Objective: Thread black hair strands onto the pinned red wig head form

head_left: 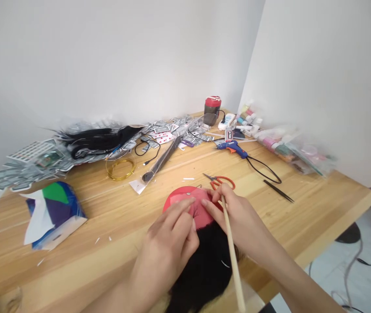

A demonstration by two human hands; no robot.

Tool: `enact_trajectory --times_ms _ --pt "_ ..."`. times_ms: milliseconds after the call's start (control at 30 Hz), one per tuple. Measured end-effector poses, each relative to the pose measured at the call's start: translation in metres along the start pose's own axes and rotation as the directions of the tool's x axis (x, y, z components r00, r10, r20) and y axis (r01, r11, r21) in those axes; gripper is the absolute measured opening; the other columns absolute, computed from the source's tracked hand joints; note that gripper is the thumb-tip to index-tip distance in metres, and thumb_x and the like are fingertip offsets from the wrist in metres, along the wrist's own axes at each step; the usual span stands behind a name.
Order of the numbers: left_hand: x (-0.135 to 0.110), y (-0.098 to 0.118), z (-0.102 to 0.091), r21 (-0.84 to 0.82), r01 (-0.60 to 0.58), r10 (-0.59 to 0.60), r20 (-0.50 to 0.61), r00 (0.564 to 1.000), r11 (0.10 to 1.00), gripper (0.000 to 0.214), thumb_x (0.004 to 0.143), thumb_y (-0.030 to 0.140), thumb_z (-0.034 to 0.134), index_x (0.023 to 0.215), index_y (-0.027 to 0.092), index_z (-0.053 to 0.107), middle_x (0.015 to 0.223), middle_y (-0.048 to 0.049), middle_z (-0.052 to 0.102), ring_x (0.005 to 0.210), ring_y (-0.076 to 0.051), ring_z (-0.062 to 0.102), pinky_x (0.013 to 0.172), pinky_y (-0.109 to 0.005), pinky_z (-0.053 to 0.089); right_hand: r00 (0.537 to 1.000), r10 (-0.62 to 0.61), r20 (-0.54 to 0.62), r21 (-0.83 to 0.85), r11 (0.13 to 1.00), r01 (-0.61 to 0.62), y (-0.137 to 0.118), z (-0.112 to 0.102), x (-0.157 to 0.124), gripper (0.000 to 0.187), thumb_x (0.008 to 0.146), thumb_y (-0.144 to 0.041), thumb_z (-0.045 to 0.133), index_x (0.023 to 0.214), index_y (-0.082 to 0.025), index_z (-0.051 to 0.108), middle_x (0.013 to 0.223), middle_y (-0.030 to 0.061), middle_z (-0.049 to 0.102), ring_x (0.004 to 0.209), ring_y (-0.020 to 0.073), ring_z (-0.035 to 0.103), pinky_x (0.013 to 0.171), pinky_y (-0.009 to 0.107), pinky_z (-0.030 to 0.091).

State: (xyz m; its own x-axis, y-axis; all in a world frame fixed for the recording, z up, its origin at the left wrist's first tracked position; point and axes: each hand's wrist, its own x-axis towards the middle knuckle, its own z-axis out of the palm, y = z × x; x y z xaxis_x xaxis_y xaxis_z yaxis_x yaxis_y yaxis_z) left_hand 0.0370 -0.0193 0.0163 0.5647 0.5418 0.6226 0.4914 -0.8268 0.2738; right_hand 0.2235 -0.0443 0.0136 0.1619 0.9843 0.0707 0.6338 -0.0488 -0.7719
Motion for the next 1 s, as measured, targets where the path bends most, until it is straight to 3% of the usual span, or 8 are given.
enact_trajectory --times_ms 167,267,600,700,833,1000 --pt "0.009 -0.009 -0.008 -0.234 0.214 -0.203 0.071 0.977 0.948 0.021 0.099 0.013 0.044 0.098 0.018 0.065 0.107 -0.0069 0.076 0.101 -0.015 0.074 0.085 -0.020 0.059 0.998 -0.043 -0.037 0.154 0.987 0.048 -0.011 0.010 0.006 0.015 0.092 -0.028 0.051 0.081 -0.027 0.041 0.083 0.0043 0.070 0.079 0.0239 0.071 0.072 0.037 0.053" --pt "0.012 -0.012 -0.010 -0.267 0.275 -0.259 0.096 0.961 0.924 0.021 0.100 0.014 0.044 0.097 0.019 0.064 0.100 -0.0050 0.076 0.092 -0.015 0.075 0.076 -0.020 0.059 0.993 -0.047 -0.105 0.176 0.982 0.065 -0.009 0.005 0.014 0.017 0.088 -0.027 0.058 0.079 -0.025 0.043 0.080 0.0031 0.070 0.080 0.0231 0.072 0.070 0.034 0.052" --pt "0.003 -0.007 -0.002 -0.197 0.172 -0.162 0.067 0.985 0.965 0.021 0.099 0.013 0.042 0.096 0.018 0.062 0.111 -0.0089 0.075 0.096 -0.019 0.075 0.081 -0.028 0.061 1.000 -0.007 -0.008 0.540 0.841 0.010 -0.016 -0.028 0.032 0.033 0.071 -0.026 0.076 0.076 -0.023 0.044 0.076 -0.0026 0.068 0.064 0.0155 0.068 0.058 0.027 0.052" --pt "0.002 -0.006 -0.001 -0.176 0.138 -0.130 0.060 0.990 0.975 0.021 0.099 0.012 0.042 0.098 0.018 0.062 0.110 -0.0093 0.074 0.099 -0.019 0.074 0.084 -0.029 0.061 0.998 -0.055 0.018 0.559 0.829 0.036 -0.023 -0.023 0.037 0.034 0.070 -0.024 0.078 0.072 -0.022 0.044 0.073 -0.0036 0.067 0.060 0.0128 0.064 0.054 0.025 0.049" --pt "0.003 -0.005 -0.002 -0.162 0.107 -0.100 0.051 0.994 0.981 0.021 0.098 0.010 0.042 0.096 0.018 0.061 0.109 -0.0089 0.074 0.098 -0.018 0.074 0.082 -0.028 0.061 0.987 -0.111 0.116 0.487 0.873 0.041 -0.032 -0.012 0.040 0.029 0.074 -0.023 0.077 0.073 -0.022 0.048 0.072 -0.0025 0.067 0.063 0.0143 0.065 0.055 0.025 0.049" --pt "0.004 -0.006 -0.005 -0.154 0.100 -0.093 0.053 0.994 0.983 0.021 0.099 0.012 0.041 0.101 0.018 0.062 0.106 -0.0086 0.074 0.093 -0.017 0.075 0.079 -0.027 0.061 0.982 -0.112 0.153 0.502 0.865 0.020 -0.042 -0.031 0.024 0.035 0.074 -0.028 0.081 0.072 -0.022 0.047 0.074 -0.0023 0.068 0.062 0.0139 0.065 0.056 0.026 0.052"
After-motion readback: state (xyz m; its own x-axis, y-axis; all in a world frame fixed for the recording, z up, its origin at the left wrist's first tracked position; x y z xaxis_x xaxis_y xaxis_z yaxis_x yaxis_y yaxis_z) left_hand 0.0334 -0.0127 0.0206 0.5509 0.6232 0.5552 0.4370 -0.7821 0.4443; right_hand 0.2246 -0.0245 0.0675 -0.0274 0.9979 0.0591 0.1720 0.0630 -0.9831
